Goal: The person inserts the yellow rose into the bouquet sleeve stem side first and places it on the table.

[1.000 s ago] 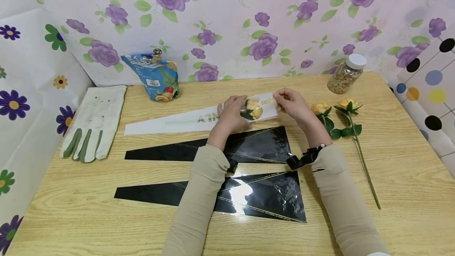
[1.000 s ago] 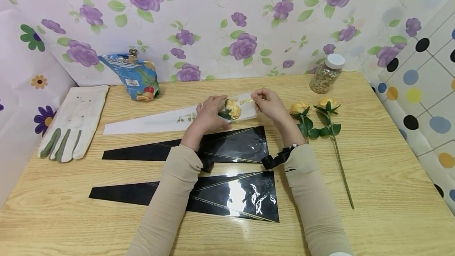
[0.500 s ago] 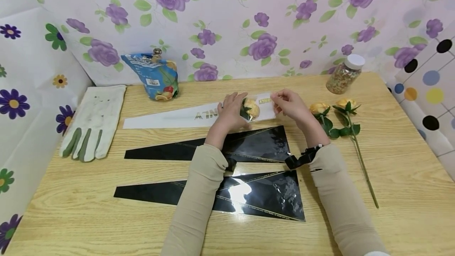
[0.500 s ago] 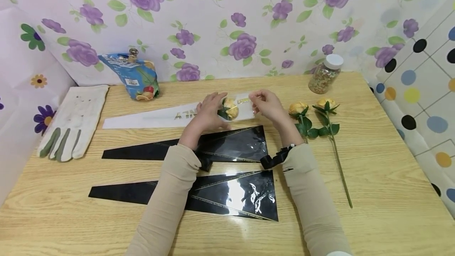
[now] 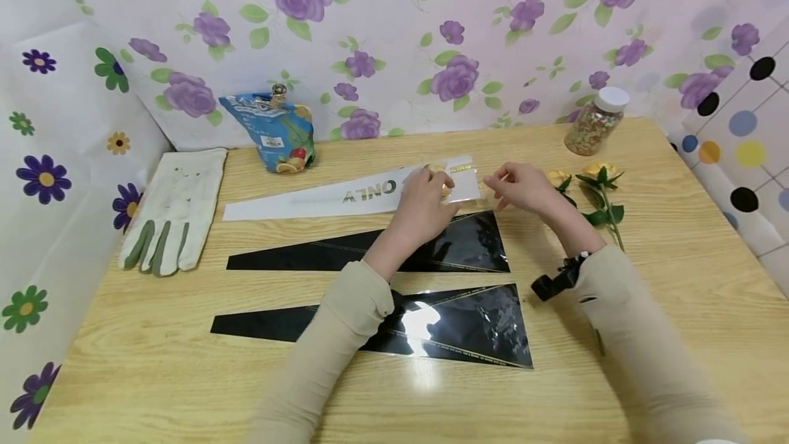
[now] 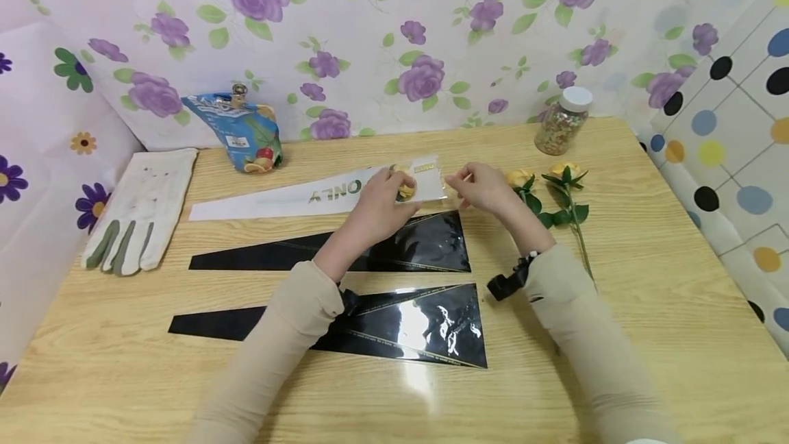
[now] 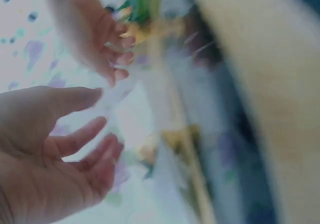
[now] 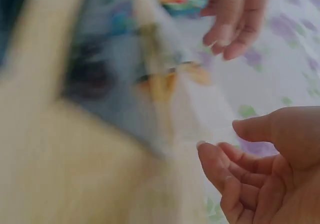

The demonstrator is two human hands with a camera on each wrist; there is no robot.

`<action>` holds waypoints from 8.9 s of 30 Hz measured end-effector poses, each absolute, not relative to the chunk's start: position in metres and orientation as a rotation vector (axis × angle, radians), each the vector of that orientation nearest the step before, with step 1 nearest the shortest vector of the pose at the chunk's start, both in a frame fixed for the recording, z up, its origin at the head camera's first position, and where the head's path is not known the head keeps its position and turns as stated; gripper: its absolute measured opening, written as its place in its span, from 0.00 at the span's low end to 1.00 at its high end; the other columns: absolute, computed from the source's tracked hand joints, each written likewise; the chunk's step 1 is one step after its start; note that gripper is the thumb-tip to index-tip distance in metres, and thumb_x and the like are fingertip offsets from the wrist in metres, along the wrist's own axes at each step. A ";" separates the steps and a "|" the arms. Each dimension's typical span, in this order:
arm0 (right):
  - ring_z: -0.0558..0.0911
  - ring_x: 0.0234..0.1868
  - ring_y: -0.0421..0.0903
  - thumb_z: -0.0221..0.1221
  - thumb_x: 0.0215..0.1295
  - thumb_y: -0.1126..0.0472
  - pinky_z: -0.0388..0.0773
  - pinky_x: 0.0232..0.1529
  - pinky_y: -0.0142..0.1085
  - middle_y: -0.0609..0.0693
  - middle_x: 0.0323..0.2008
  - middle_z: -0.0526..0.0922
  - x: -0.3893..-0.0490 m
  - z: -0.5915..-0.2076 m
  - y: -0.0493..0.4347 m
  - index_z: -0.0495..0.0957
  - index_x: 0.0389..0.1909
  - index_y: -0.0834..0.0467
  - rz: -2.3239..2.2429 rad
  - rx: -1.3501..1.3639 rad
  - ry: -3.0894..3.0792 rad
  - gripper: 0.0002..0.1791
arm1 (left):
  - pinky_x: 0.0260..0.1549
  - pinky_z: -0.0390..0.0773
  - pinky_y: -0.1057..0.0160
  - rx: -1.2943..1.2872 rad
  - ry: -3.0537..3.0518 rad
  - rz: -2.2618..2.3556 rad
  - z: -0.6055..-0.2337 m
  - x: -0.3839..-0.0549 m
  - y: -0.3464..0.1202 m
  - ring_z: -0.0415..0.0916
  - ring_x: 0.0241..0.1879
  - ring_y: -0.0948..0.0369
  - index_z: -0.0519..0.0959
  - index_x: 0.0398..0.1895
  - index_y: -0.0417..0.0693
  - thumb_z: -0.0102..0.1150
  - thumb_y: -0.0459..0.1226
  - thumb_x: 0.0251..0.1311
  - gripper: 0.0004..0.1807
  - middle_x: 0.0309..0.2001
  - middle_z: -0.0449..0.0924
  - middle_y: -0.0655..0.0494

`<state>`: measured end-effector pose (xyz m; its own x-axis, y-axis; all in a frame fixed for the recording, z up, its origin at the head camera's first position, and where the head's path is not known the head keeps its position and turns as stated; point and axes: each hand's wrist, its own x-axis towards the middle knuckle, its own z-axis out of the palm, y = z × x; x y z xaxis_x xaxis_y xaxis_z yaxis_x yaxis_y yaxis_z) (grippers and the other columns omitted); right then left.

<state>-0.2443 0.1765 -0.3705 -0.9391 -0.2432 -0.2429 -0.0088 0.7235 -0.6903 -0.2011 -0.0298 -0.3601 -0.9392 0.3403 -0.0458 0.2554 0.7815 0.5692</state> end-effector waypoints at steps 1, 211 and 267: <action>0.82 0.33 0.52 0.48 0.69 0.43 0.75 0.36 0.43 0.59 0.37 0.80 -0.242 -0.371 0.179 0.73 0.49 0.63 -0.983 -0.242 2.626 0.26 | 0.53 0.67 0.58 0.490 2.788 0.918 -0.364 -0.199 -0.030 0.68 0.50 0.56 0.72 0.54 0.45 0.57 0.44 0.62 0.20 0.51 0.69 0.50; 0.79 0.39 0.43 0.48 0.72 0.60 0.76 0.41 0.34 0.48 0.34 0.81 -0.190 -0.368 0.307 0.73 0.43 0.68 -1.216 -0.359 2.189 0.14 | 0.23 0.67 0.67 0.453 2.265 1.117 -0.392 -0.197 -0.025 0.68 0.22 0.60 0.70 0.32 0.45 0.31 0.41 0.73 0.17 0.25 0.76 0.55; 0.78 0.28 0.43 0.62 0.58 0.67 0.72 0.28 0.32 0.50 0.28 0.83 -0.211 -0.343 0.197 0.83 0.30 0.61 -1.335 -0.833 2.633 0.02 | 0.21 0.66 0.68 0.383 2.286 1.419 -0.381 -0.195 -0.021 0.71 0.20 0.60 0.73 0.21 0.45 0.44 0.40 0.70 0.18 0.19 0.75 0.55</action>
<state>-0.2114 0.1969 -0.3426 -0.8501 -0.4977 0.1722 -0.4331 0.4747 -0.7662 -0.1950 -0.0215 -0.3812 -0.8735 0.4413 -0.2054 0.0119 0.4410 0.8974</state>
